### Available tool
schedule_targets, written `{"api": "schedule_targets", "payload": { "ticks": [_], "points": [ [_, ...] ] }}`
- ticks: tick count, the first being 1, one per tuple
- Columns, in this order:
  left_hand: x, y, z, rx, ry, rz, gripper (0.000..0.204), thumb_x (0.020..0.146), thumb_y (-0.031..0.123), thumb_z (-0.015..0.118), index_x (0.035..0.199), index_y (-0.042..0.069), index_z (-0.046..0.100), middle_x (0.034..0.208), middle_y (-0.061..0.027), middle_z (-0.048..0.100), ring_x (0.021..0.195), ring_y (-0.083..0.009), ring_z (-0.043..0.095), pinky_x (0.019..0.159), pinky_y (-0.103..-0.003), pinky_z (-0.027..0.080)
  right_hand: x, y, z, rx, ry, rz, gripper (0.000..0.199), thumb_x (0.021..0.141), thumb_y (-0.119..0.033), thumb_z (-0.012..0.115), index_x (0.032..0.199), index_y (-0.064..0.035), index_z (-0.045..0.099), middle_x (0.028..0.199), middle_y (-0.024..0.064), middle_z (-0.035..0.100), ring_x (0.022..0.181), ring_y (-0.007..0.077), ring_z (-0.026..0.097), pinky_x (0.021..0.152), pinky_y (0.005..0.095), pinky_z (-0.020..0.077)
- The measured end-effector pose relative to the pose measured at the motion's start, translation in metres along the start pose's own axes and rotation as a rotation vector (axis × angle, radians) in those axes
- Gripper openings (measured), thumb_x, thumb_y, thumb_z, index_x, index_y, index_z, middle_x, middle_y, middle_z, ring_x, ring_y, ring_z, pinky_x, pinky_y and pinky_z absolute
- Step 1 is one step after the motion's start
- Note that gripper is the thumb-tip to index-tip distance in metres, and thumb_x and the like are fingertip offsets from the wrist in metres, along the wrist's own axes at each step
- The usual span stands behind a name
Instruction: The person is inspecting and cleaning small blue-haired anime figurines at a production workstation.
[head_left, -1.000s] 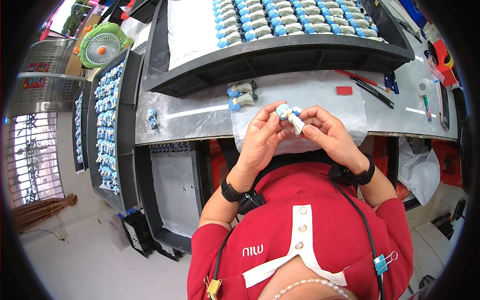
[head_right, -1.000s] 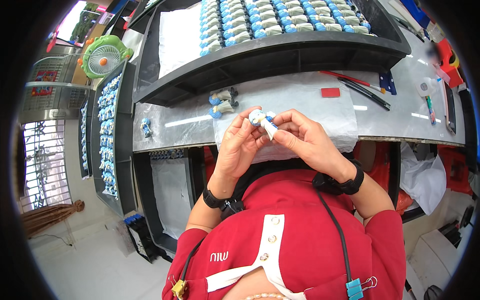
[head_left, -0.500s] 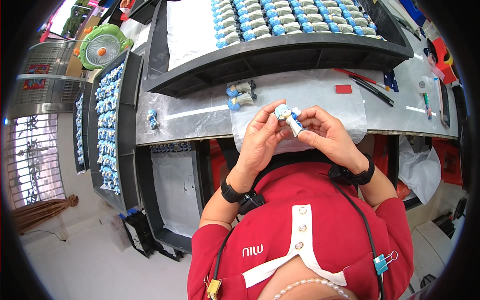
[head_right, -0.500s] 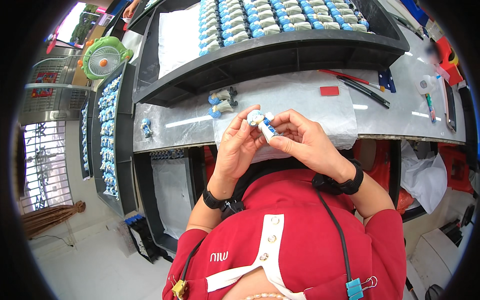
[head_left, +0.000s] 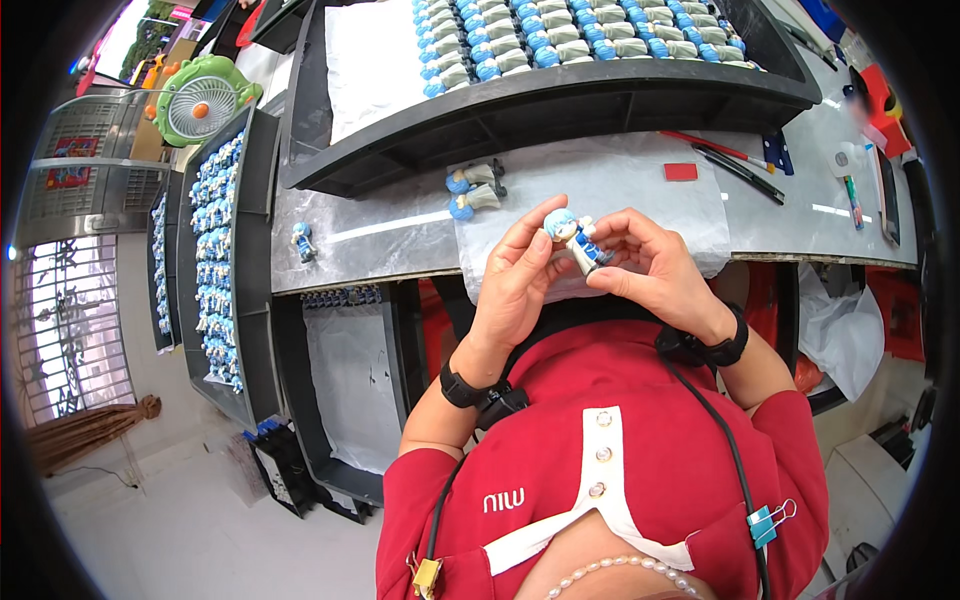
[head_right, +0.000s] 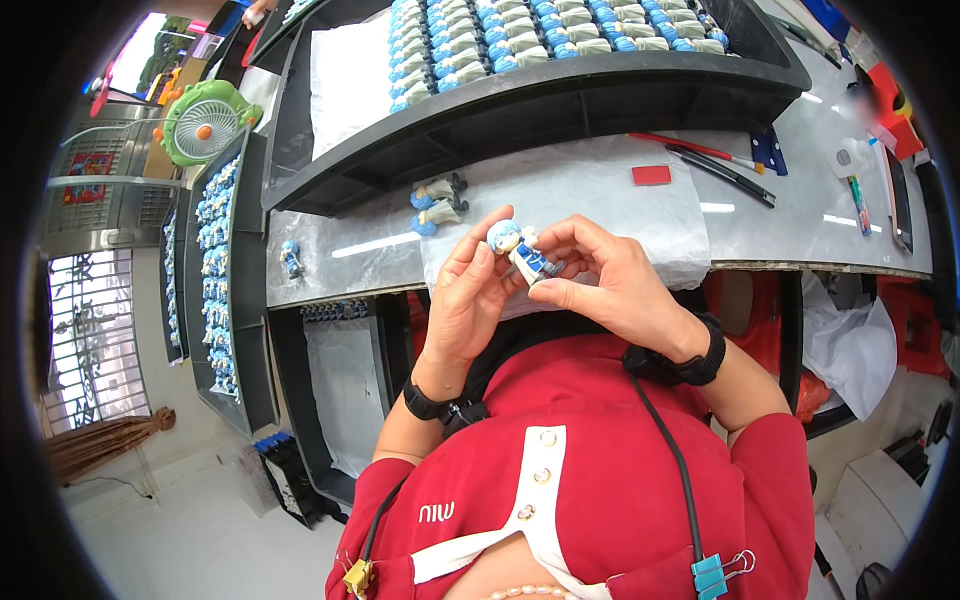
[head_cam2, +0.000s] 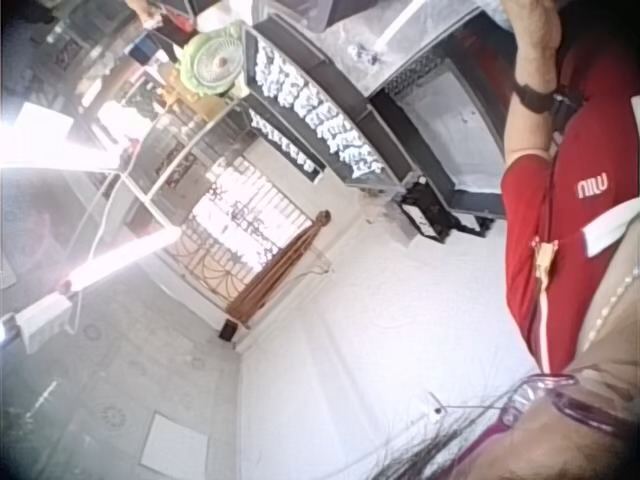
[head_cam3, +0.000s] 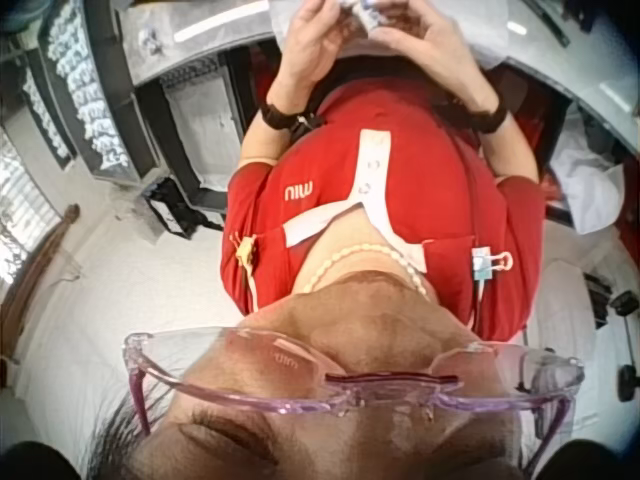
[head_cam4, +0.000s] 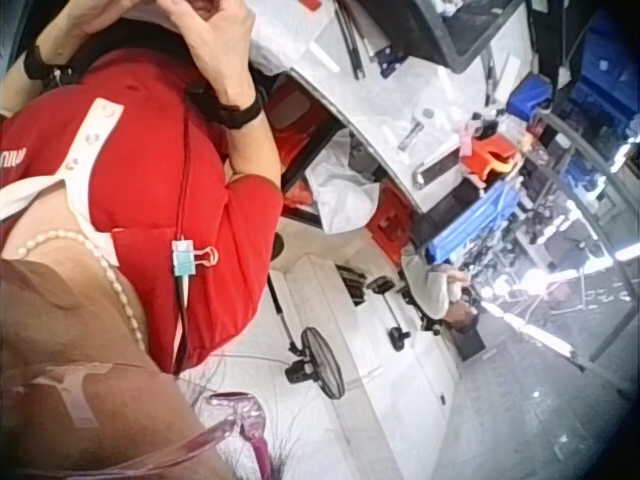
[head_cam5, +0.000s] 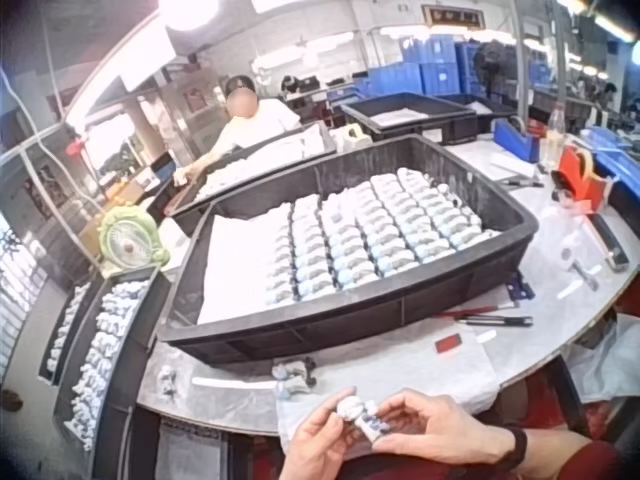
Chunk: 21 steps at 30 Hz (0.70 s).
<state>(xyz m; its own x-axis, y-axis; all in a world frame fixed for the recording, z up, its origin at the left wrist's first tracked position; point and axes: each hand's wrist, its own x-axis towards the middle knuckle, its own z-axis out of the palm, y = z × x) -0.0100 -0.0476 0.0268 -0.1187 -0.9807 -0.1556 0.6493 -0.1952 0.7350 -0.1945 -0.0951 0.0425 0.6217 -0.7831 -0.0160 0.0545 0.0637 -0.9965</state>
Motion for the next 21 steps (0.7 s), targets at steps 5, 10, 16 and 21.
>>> {"api": "schedule_targets", "payload": {
  "ticks": [5, 10, 16, 21],
  "points": [
    [-0.002, -0.003, -0.001, -0.001, -0.019, 0.004, 0.047, 0.093, 0.017, 0.055, 0.136, 0.007, 0.04, 0.111, -0.0039, 0.056, 0.097, -0.0102, 0.054, 0.085, -0.025, 0.045, 0.001, -0.003, 0.0, -0.162, 0.066, -0.116, 0.043, 0.073, -0.009, 0.074, 0.11, -0.0023, 0.053, 0.097, 0.0067, 0.062, 0.086, 0.0127, 0.059, 0.074, 0.0255, 0.0481],
    [-0.004, -0.001, 0.007, 0.026, -0.031, 0.018, 0.051, 0.092, 0.014, 0.058, 0.138, 0.009, 0.038, 0.114, -0.0041, 0.054, 0.097, -0.0105, 0.053, 0.087, -0.025, 0.045, 0.002, -0.004, 0.003, -0.392, 0.094, -0.274, 0.048, 0.067, -0.003, 0.075, 0.11, -0.0043, 0.052, 0.096, 0.0075, 0.058, 0.085, 0.018, 0.058, 0.073, 0.0267, 0.0473],
    [-0.003, -0.001, 0.009, -0.059, -0.056, 0.019, 0.05, 0.092, 0.012, 0.056, 0.138, 0.008, 0.037, 0.119, -0.0077, 0.053, 0.106, -0.0142, 0.053, 0.092, -0.03, 0.044, 0.003, 0.004, 0.009, -0.456, 0.132, -0.53, 0.055, 0.062, 0.006, 0.074, 0.111, -0.0054, 0.051, 0.094, 0.0081, 0.053, 0.08, 0.0201, 0.056, 0.073, 0.0278, 0.0469],
    [-0.002, -0.002, 0.007, -0.097, -0.088, 0.03, 0.048, 0.093, 0.013, 0.053, 0.138, 0.007, 0.037, 0.12, -0.0086, 0.054, 0.108, -0.0154, 0.053, 0.092, -0.032, 0.044, 0.002, 0.002, 0.009, -0.481, 0.186, -0.529, 0.059, 0.062, 0.005, 0.075, 0.115, -0.0058, 0.051, 0.088, 0.0074, 0.051, 0.076, 0.0176, 0.053, 0.069, 0.0289, 0.0456]
  ]
}}
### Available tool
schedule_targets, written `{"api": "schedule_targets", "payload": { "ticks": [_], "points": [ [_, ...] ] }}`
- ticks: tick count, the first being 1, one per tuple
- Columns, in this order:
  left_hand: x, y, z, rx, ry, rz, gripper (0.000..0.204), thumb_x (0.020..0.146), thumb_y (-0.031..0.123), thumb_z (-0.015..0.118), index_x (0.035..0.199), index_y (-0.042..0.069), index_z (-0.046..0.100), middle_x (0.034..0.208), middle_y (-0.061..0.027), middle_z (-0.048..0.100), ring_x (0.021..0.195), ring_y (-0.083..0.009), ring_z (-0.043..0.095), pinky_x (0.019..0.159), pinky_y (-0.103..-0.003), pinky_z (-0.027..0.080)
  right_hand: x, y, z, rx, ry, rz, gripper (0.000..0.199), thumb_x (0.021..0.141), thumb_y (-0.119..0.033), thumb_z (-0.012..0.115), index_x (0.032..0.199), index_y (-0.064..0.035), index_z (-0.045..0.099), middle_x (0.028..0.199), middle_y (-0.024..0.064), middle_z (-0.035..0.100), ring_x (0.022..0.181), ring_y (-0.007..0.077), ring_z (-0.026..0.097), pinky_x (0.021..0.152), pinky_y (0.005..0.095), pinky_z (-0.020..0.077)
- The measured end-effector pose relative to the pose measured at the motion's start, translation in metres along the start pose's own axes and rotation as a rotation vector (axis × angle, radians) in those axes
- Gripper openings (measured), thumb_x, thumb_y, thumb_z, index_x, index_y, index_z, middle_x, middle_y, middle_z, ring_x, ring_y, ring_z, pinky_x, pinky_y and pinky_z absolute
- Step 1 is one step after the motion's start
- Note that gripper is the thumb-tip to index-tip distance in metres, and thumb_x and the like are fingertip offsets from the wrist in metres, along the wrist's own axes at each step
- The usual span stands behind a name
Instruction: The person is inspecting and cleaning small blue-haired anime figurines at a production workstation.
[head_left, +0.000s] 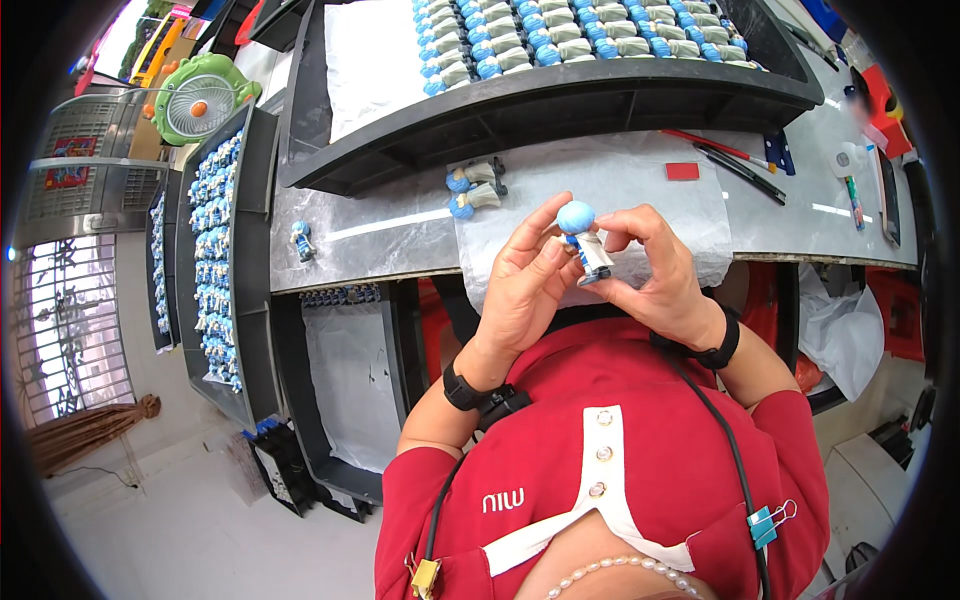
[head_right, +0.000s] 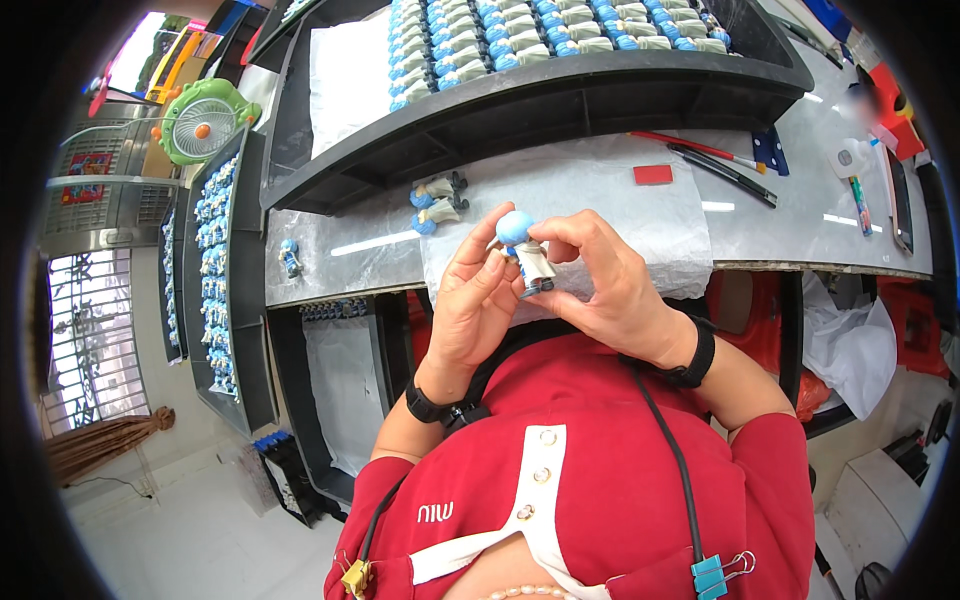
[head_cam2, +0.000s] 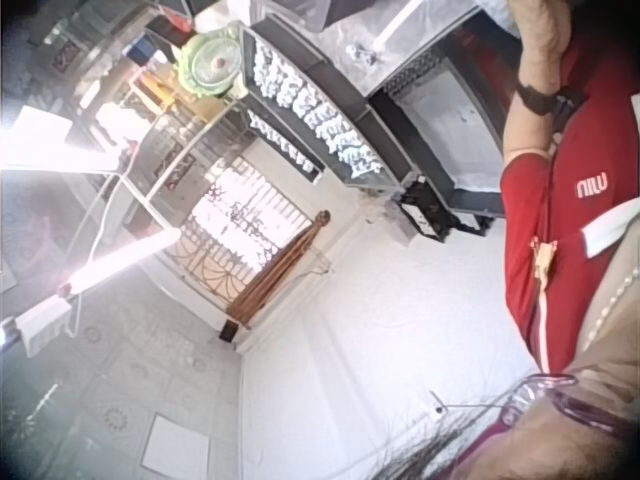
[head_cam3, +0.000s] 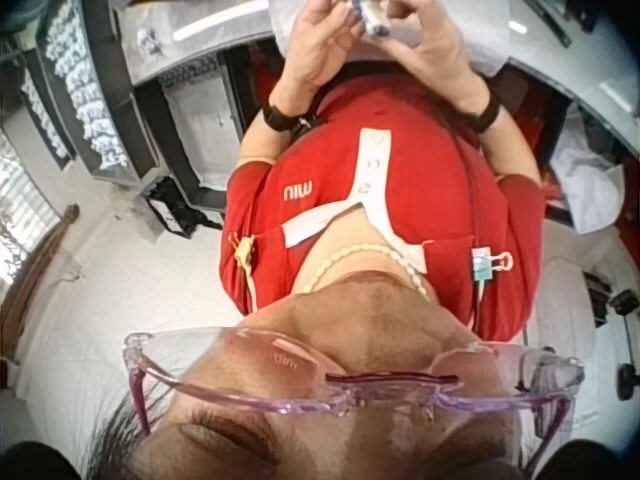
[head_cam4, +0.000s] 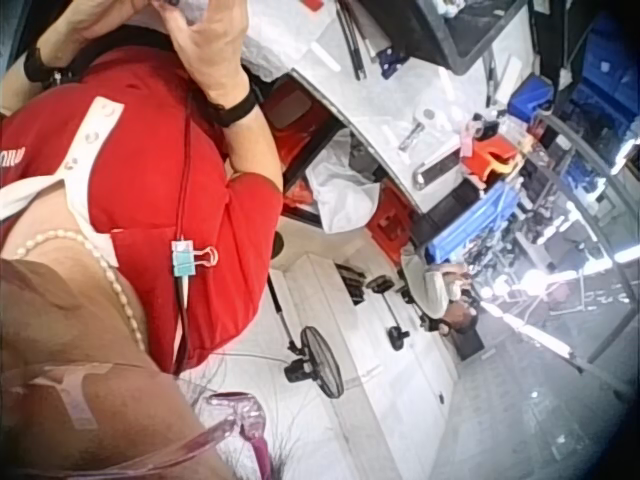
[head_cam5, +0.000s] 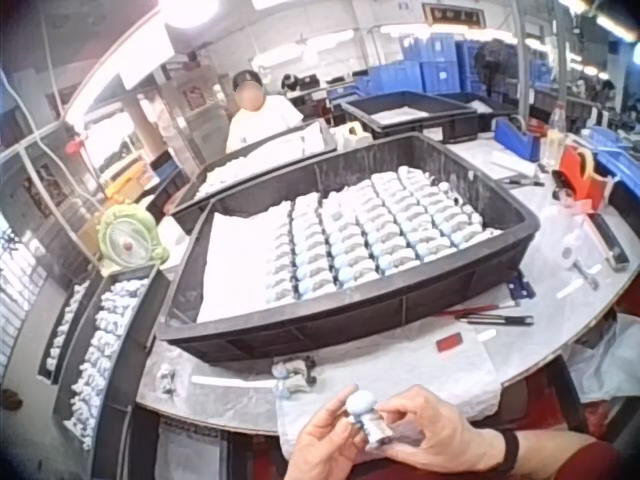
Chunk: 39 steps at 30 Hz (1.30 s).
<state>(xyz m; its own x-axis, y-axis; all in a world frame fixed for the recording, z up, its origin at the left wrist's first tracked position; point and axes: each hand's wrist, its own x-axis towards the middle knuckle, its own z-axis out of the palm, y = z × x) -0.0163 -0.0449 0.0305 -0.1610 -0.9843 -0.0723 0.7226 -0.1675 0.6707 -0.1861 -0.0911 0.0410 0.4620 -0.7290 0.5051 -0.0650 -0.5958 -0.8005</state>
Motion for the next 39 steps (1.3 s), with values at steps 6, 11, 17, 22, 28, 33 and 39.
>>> {"api": "schedule_targets", "payload": {
  "ticks": [6, 11, 17, 22, 28, 33, 39],
  "points": [
    [0.0, 0.0, -0.002, -0.014, -0.012, -0.024, 0.049, 0.094, 0.014, 0.053, 0.139, 0.007, 0.035, 0.12, -0.0103, 0.055, 0.108, -0.0167, 0.053, 0.092, -0.033, 0.045, 0.0, 0.0, -0.001, 0.001, -0.005, -0.004, 0.061, 0.062, 0.002, 0.077, 0.116, -0.0058, 0.051, 0.085, 0.0062, 0.051, 0.075, 0.0163, 0.052, 0.068, 0.0279, 0.0455],
    [0.001, -0.001, -0.002, -0.053, -0.02, -0.036, 0.053, 0.092, 0.015, 0.057, 0.139, 0.007, 0.034, 0.118, -0.0123, 0.055, 0.108, -0.0179, 0.054, 0.091, -0.032, 0.046, 0.0, 0.0, 0.001, -0.004, 0.006, -0.001, 0.062, 0.063, -0.003, 0.08, 0.117, -0.0059, 0.051, 0.085, 0.0056, 0.051, 0.074, 0.0153, 0.052, 0.068, 0.0271, 0.0463],
    [0.0, -0.004, -0.005, -0.093, -0.001, -0.103, 0.051, 0.09, 0.018, 0.06, 0.134, 0.008, 0.037, 0.114, -0.0127, 0.057, 0.105, -0.0186, 0.056, 0.084, -0.032, 0.049, -0.001, -0.001, 0.005, 0.04, -0.003, 0.035, 0.066, 0.064, -0.009, 0.082, 0.121, -0.0053, 0.049, 0.084, 0.0044, 0.052, 0.071, 0.0126, 0.052, 0.066, 0.0258, 0.0469],
    [-0.001, -0.005, -0.012, -0.162, -0.045, -0.139, 0.044, 0.091, 0.022, 0.058, 0.13, 0.008, 0.042, 0.11, -0.0115, 0.059, 0.102, -0.0187, 0.058, 0.079, -0.032, 0.052, 0.0, -0.006, 0.003, -0.025, -0.035, 0.107, 0.075, 0.063, -0.02, 0.084, 0.127, -0.0042, 0.047, 0.075, 0.002, 0.05, 0.065, 0.0111, 0.049, 0.061, 0.0243, 0.0448],
    [-0.003, -0.008, -0.018, -0.203, -0.044, -0.186, 0.042, 0.092, 0.024, 0.056, 0.128, 0.008, 0.042, 0.108, -0.0121, 0.06, 0.098, -0.0191, 0.059, 0.077, -0.031, 0.053, 0.0, -0.006, 0.007, 0.005, -0.046, 0.203, 0.075, 0.064, -0.028, 0.084, 0.126, -0.0011, 0.05, 0.066, 0.0011, 0.043, 0.058, 0.0107, 0.043, 0.053, 0.0251, 0.0406],
    [-0.005, -0.01, -0.019, -0.266, -0.054, -0.212, 0.043, 0.093, 0.025, 0.053, 0.128, 0.005, 0.038, 0.109, -0.0141, 0.057, 0.095, -0.0211, 0.059, 0.076, -0.033, 0.055, 0.001, -0.007, 0.009, 0.025, -0.08, 0.236, 0.071, 0.063, -0.028, 0.084, 0.122, -0.0019, 0.054, 0.063, 0.001, 0.041, 0.056, 0.011, 0.042, 0.052, 0.0253, 0.0397],
    [-0.005, -0.013, -0.02, -0.316, -0.071, -0.21, 0.043, 0.093, 0.025, 0.053, 0.128, 0.004, 0.037, 0.108, -0.0145, 0.056, 0.095, -0.0211, 0.058, 0.076, -0.033, 0.055, 0.002, -0.008, 0.008, 0.02, -0.088, 0.216, 0.068, 0.063, -0.028, 0.083, 0.12, -0.0037, 0.056, 0.061, 0.0007, 0.042, 0.054, 0.0109, 0.043, 0.052, 0.0248, 0.0396]
  ]
}}
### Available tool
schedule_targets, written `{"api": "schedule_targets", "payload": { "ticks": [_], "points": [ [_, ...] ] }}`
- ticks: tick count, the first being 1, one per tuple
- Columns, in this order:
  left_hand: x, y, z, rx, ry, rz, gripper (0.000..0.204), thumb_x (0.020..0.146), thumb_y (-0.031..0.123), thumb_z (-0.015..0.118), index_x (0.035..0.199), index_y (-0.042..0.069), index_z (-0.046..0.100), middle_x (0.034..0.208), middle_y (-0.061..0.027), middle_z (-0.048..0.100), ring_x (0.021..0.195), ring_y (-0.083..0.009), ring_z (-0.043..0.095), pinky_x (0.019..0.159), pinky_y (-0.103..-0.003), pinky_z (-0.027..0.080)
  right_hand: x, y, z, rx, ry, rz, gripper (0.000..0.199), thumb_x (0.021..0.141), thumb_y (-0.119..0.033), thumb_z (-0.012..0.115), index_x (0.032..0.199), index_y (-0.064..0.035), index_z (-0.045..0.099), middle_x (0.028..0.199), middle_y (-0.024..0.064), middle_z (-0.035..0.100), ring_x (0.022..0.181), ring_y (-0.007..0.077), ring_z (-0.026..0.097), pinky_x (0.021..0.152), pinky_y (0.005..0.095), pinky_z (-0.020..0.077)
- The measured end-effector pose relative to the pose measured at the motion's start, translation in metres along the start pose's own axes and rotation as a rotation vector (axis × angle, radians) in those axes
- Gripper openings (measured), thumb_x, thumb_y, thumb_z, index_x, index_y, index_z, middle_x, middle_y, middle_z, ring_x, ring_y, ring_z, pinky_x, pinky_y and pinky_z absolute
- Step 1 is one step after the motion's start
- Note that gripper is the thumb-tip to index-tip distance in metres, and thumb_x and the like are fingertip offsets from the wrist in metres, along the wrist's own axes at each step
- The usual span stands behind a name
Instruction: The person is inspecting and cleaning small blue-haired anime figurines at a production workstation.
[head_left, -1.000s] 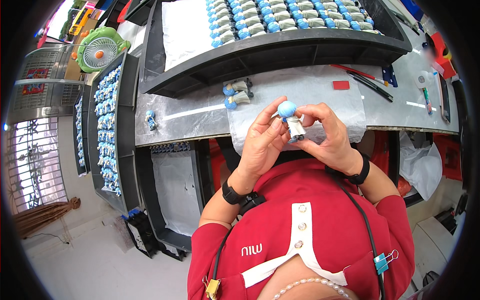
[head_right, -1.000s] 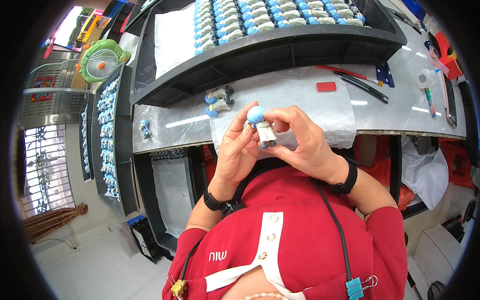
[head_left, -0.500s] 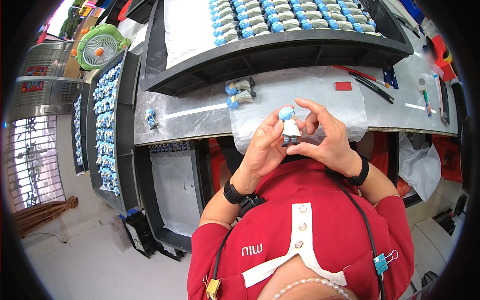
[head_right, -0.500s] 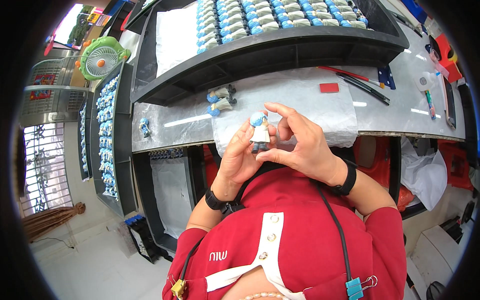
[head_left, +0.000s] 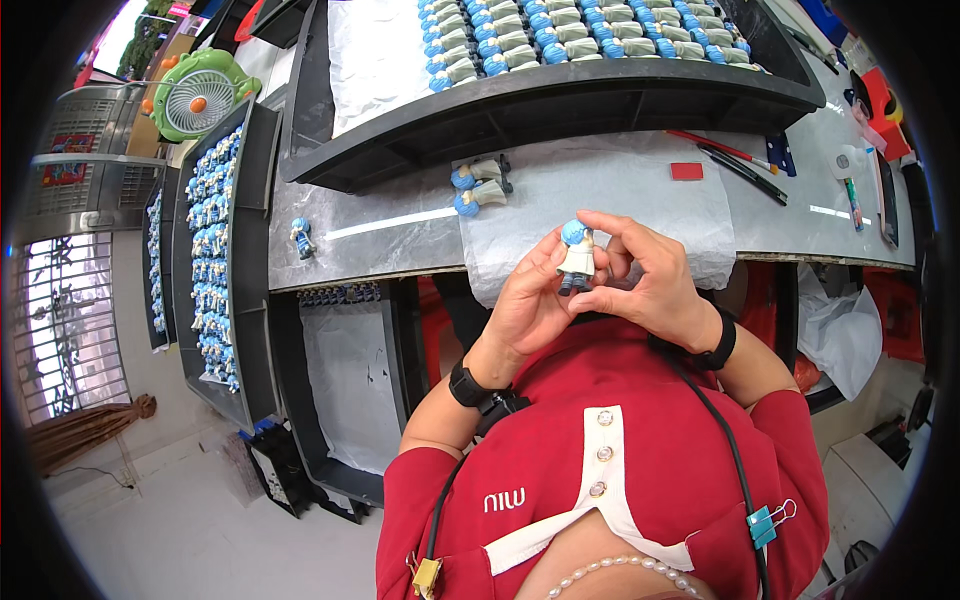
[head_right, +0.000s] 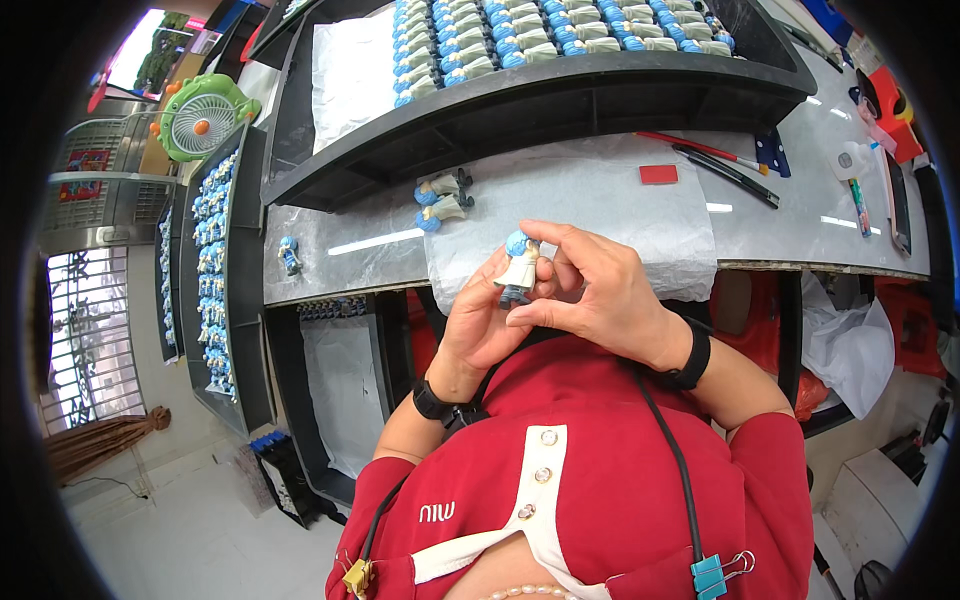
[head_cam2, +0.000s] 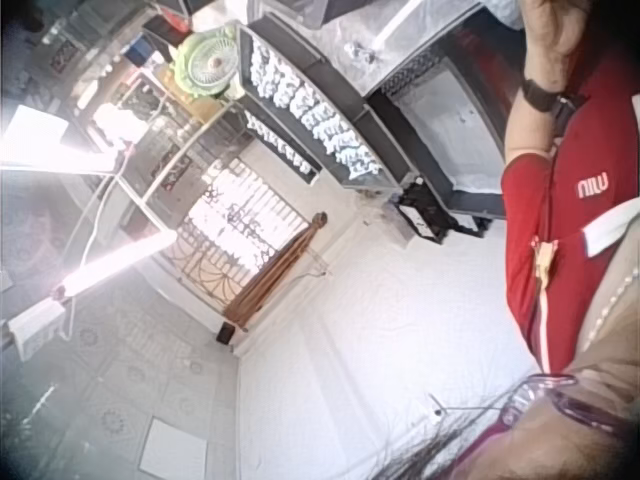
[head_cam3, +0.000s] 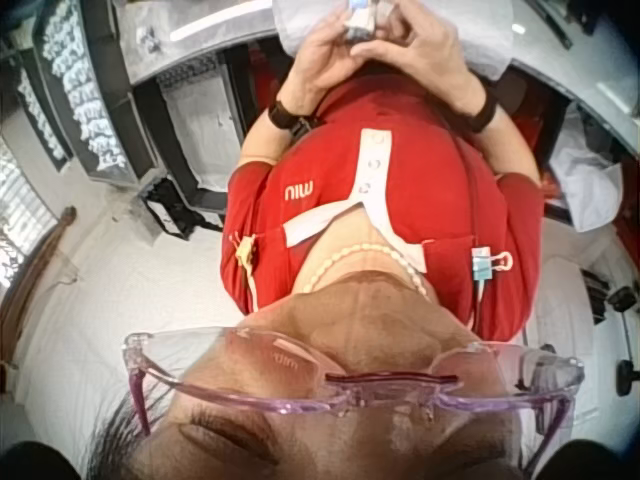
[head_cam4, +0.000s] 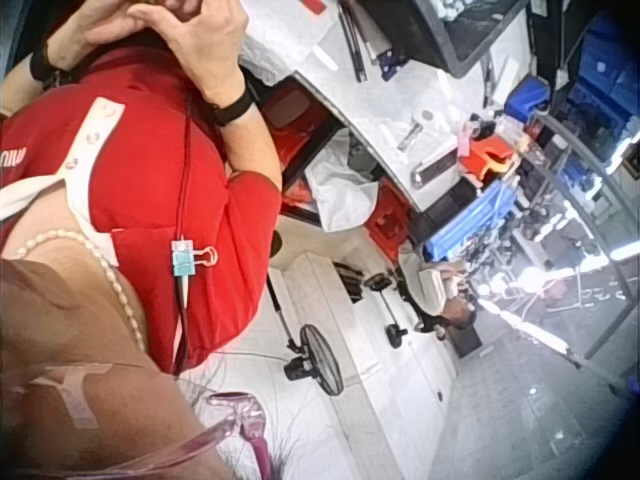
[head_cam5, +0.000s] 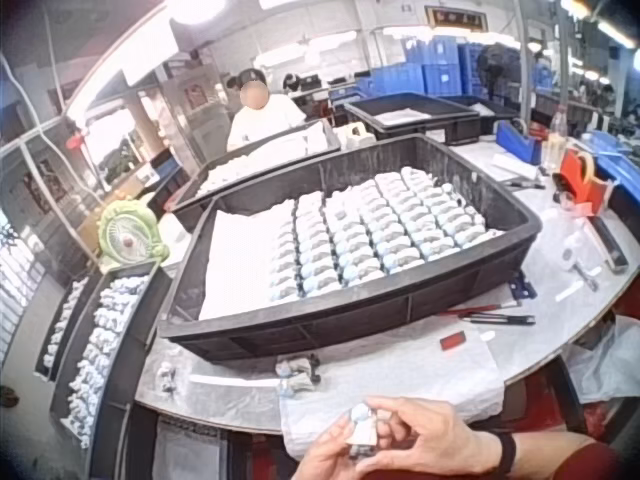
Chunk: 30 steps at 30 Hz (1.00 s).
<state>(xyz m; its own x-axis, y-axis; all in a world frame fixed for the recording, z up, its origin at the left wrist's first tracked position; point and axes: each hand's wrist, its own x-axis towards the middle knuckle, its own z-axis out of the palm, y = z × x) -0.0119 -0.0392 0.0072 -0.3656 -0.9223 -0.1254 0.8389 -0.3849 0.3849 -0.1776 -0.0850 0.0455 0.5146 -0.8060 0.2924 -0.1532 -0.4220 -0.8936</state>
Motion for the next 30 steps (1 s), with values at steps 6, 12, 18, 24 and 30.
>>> {"api": "schedule_targets", "payload": {
  "ticks": [6, 12, 18, 24, 30],
  "points": [
    [0.002, -0.001, 0.0, 0.013, -0.02, -0.017, 0.043, 0.093, 0.025, 0.053, 0.128, 0.005, 0.038, 0.109, -0.0129, 0.055, 0.095, -0.0201, 0.058, 0.076, -0.032, 0.055, -0.001, -0.001, -0.004, -0.032, -0.009, -0.004, 0.065, 0.064, -0.026, 0.083, 0.12, -0.0046, 0.056, 0.061, 0.0013, 0.044, 0.056, 0.0112, 0.045, 0.053, 0.0255, 0.0404],
    [0.001, 0.005, 0.01, 0.146, 0.082, 0.024, 0.042, 0.093, 0.025, 0.052, 0.128, 0.004, 0.04, 0.11, -0.0124, 0.054, 0.101, -0.0208, 0.055, 0.086, -0.037, 0.049, 0.006, -0.002, -0.014, -0.113, -0.113, -0.18, 0.055, 0.065, -0.011, 0.078, 0.116, -0.0048, 0.058, 0.074, 0.0041, 0.054, 0.065, 0.0152, 0.052, 0.062, 0.0275, 0.0454],
    [-0.001, 0.01, 0.016, 0.216, 0.123, 0.071, 0.04, 0.093, 0.019, 0.052, 0.128, 0.007, 0.041, 0.119, -0.0113, 0.053, 0.108, -0.019, 0.053, 0.089, -0.034, 0.048, 0.002, -0.001, -0.017, 0.039, -0.072, -0.151, 0.046, 0.069, -0.001, 0.071, 0.113, -0.0044, 0.059, 0.091, 0.0093, 0.058, 0.077, 0.0176, 0.058, 0.068, 0.0277, 0.0486],
    [0.001, 0.008, 0.019, 0.275, 0.131, 0.193, 0.039, 0.091, 0.01, 0.052, 0.128, 0.004, 0.041, 0.126, -0.0185, 0.05, 0.109, -0.0195, 0.055, 0.091, -0.031, 0.048, 0.001, -0.004, -0.017, 0.02, 0.021, -0.157, 0.041, 0.072, 0.001, 0.067, 0.112, -0.0044, 0.059, 0.101, 0.0097, 0.059, 0.079, 0.0169, 0.058, 0.066, 0.027, 0.0492],
    [-0.002, 0.012, 0.017, 0.371, 0.149, 0.18, 0.037, 0.091, 0.011, 0.055, 0.125, 0.001, 0.045, 0.121, -0.0164, 0.055, 0.103, -0.0219, 0.06, 0.088, -0.031, 0.051, 0.001, -0.004, -0.021, -0.014, 0.068, -0.187, 0.039, 0.072, 0.002, 0.064, 0.11, -0.0038, 0.059, 0.101, 0.0103, 0.059, 0.079, 0.018, 0.058, 0.067, 0.0272, 0.0492]
  ]
}}
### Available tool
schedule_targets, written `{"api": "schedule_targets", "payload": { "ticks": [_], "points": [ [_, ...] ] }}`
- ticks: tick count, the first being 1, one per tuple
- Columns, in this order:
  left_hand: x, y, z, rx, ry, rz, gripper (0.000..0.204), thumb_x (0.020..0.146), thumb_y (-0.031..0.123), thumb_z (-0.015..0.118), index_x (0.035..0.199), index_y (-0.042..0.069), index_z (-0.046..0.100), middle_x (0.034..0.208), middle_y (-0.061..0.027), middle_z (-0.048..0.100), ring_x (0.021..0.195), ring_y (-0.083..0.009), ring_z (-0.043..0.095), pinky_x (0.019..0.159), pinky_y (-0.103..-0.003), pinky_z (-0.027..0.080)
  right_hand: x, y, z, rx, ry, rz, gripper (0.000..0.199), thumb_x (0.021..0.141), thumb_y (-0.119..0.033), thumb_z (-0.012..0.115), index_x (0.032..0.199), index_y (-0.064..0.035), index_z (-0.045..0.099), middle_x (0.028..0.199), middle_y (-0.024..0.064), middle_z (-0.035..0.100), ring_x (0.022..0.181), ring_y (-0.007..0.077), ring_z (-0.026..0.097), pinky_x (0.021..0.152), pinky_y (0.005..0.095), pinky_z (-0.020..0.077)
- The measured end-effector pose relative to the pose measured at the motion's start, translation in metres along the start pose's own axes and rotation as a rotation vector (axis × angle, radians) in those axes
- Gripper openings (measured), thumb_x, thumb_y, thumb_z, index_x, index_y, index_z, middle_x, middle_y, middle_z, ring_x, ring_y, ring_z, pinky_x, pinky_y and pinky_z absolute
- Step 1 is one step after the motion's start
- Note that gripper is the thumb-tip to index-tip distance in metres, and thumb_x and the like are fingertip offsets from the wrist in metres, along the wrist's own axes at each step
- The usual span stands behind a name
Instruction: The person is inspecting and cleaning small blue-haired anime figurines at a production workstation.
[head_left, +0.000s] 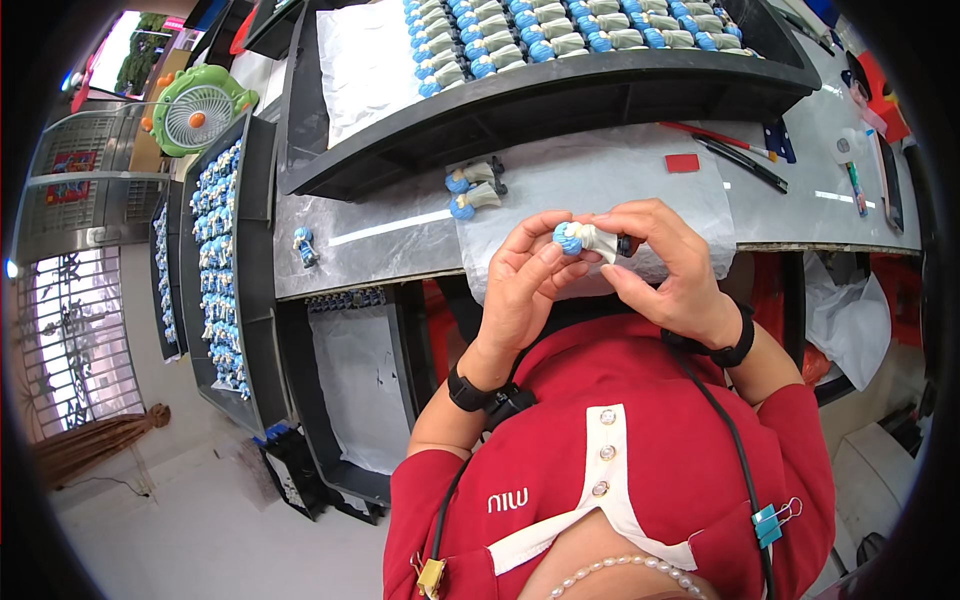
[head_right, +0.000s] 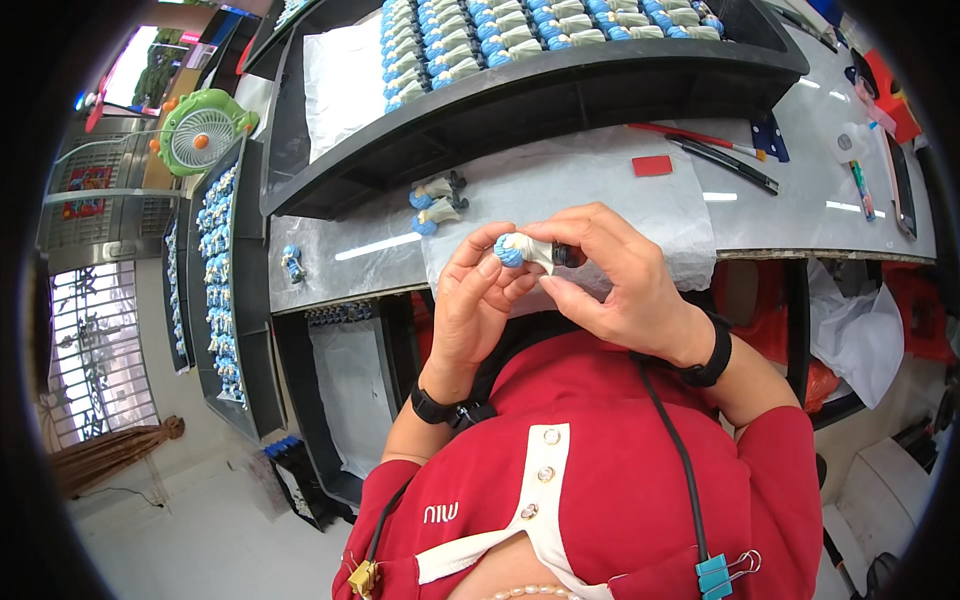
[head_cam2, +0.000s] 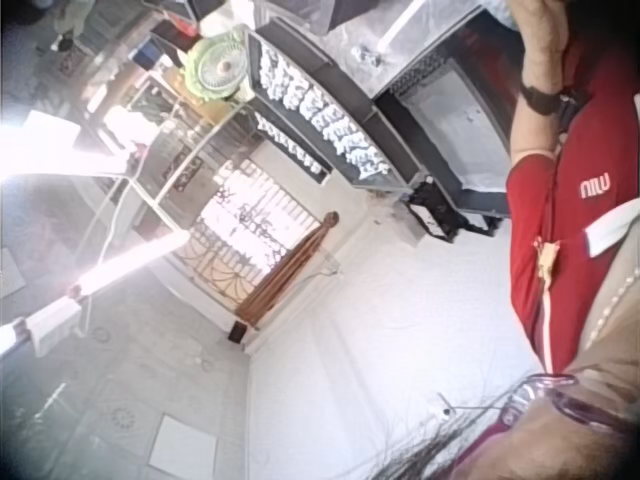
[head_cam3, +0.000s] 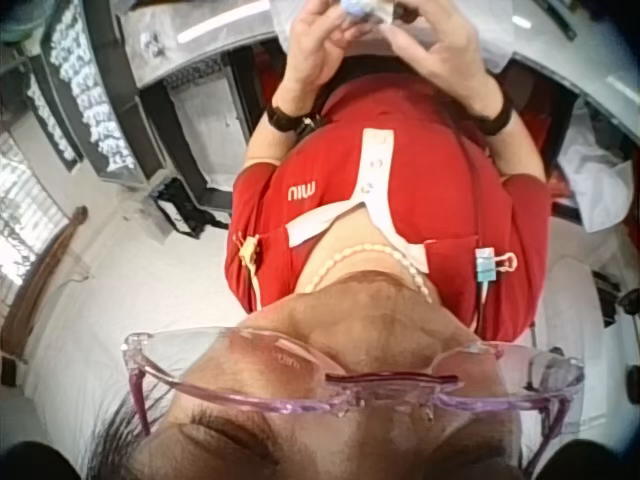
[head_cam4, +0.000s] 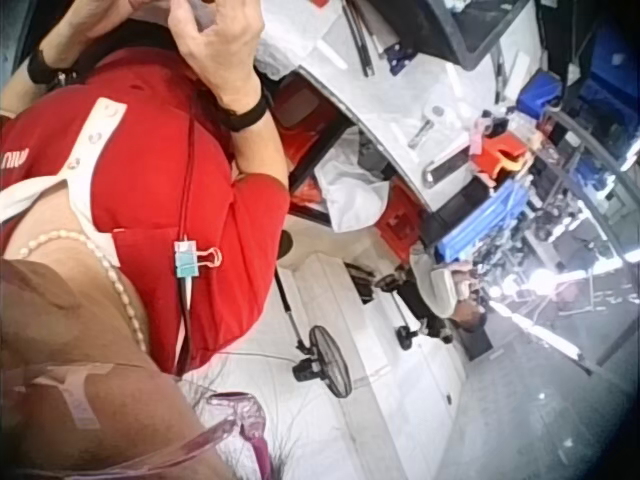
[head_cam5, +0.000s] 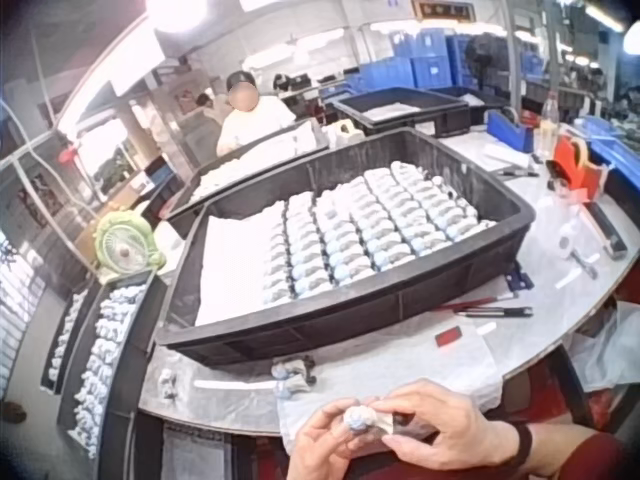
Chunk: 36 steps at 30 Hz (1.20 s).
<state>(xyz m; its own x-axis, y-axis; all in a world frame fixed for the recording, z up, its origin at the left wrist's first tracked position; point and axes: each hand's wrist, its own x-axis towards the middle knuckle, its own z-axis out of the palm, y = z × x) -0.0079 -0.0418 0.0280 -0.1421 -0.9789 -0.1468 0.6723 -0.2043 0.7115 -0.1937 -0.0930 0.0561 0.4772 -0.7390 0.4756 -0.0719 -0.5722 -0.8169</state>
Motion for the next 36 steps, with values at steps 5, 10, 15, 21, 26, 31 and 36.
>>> {"api": "schedule_targets", "payload": {
  "ticks": [5, 10, 15, 21, 26, 31, 36],
  "points": [
    [-0.001, 0.005, 0.009, 0.102, -0.01, 0.027, 0.038, 0.091, 0.007, 0.052, 0.127, -0.003, 0.045, 0.112, -0.0144, 0.059, 0.101, -0.0236, 0.062, 0.086, -0.032, 0.053, 0.0, 0.0, -0.002, -0.028, 0.012, -0.04, 0.039, 0.072, 0.003, 0.063, 0.11, -0.0034, 0.06, 0.101, 0.0113, 0.059, 0.083, 0.0203, 0.059, 0.07, 0.0285, 0.0496],
    [-0.002, 0.006, 0.009, 0.168, -0.021, 0.034, 0.038, 0.091, 0.006, 0.052, 0.127, -0.003, 0.045, 0.112, -0.0147, 0.059, 0.102, -0.024, 0.061, 0.086, -0.033, 0.053, -0.001, -0.002, -0.003, -0.035, -0.002, -0.035, 0.04, 0.071, 0.003, 0.063, 0.11, -0.0033, 0.06, 0.103, 0.0125, 0.058, 0.088, 0.0225, 0.06, 0.073, 0.0296, 0.0501],
    [0.001, 0.002, 0.006, 0.133, -0.063, 0.053, 0.041, 0.092, 0.008, 0.053, 0.13, -0.002, 0.043, 0.118, -0.0154, 0.057, 0.101, -0.0211, 0.06, 0.088, -0.032, 0.052, 0.0, -0.002, -0.004, -0.061, -0.022, -0.06, 0.038, 0.071, 0.002, 0.067, 0.108, -0.0034, 0.061, 0.104, 0.0125, 0.058, 0.089, 0.0226, 0.06, 0.074, 0.0299, 0.051],
    [0.001, 0.002, 0.007, 0.088, -0.058, 0.034, 0.042, 0.093, 0.008, 0.051, 0.133, -0.002, 0.041, 0.123, -0.0143, 0.054, 0.103, -0.0188, 0.059, 0.088, -0.031, 0.051, 0.001, -0.004, -0.004, -0.042, -0.048, -0.042, 0.039, 0.071, 0.0, 0.073, 0.108, -0.0038, 0.061, 0.104, 0.0117, 0.058, 0.088, 0.0214, 0.061, 0.073, 0.0292, 0.0526],
    [0.001, 0.002, 0.006, 0.12, -0.054, 0.03, 0.041, 0.093, 0.008, 0.05, 0.132, -0.003, 0.042, 0.123, -0.0147, 0.054, 0.103, -0.0184, 0.059, 0.088, -0.031, 0.051, 0.001, -0.003, -0.003, -0.039, -0.049, -0.044, 0.04, 0.07, -0.001, 0.074, 0.108, -0.0048, 0.062, 0.103, 0.0112, 0.058, 0.088, 0.0213, 0.062, 0.072, 0.0291, 0.0534],
    [0.002, 0.001, 0.0, 0.162, -0.1, 0.036, 0.038, 0.093, 0.006, 0.048, 0.131, 0.0, 0.045, 0.129, -0.0169, 0.05, 0.11, -0.0198, 0.056, 0.09, -0.031, 0.051, 0.0, -0.002, -0.001, -0.017, -0.053, -0.047, 0.04, 0.069, 0.0, 0.074, 0.108, -0.0054, 0.062, 0.103, 0.0106, 0.059, 0.087, 0.021, 0.062, 0.072, 0.0287, 0.0535],
    [0.003, 0.0, 0.001, 0.17, -0.106, 0.017, 0.038, 0.093, 0.003, 0.045, 0.131, -0.001, 0.045, 0.13, -0.0179, 0.05, 0.112, -0.0212, 0.056, 0.091, -0.031, 0.051, 0.0, 0.001, 0.0, -0.027, -0.035, -0.095, 0.041, 0.069, 0.0, 0.074, 0.107, -0.0053, 0.062, 0.101, 0.0099, 0.059, 0.086, 0.02, 0.062, 0.071, 0.0281, 0.0528]
  ]
}}
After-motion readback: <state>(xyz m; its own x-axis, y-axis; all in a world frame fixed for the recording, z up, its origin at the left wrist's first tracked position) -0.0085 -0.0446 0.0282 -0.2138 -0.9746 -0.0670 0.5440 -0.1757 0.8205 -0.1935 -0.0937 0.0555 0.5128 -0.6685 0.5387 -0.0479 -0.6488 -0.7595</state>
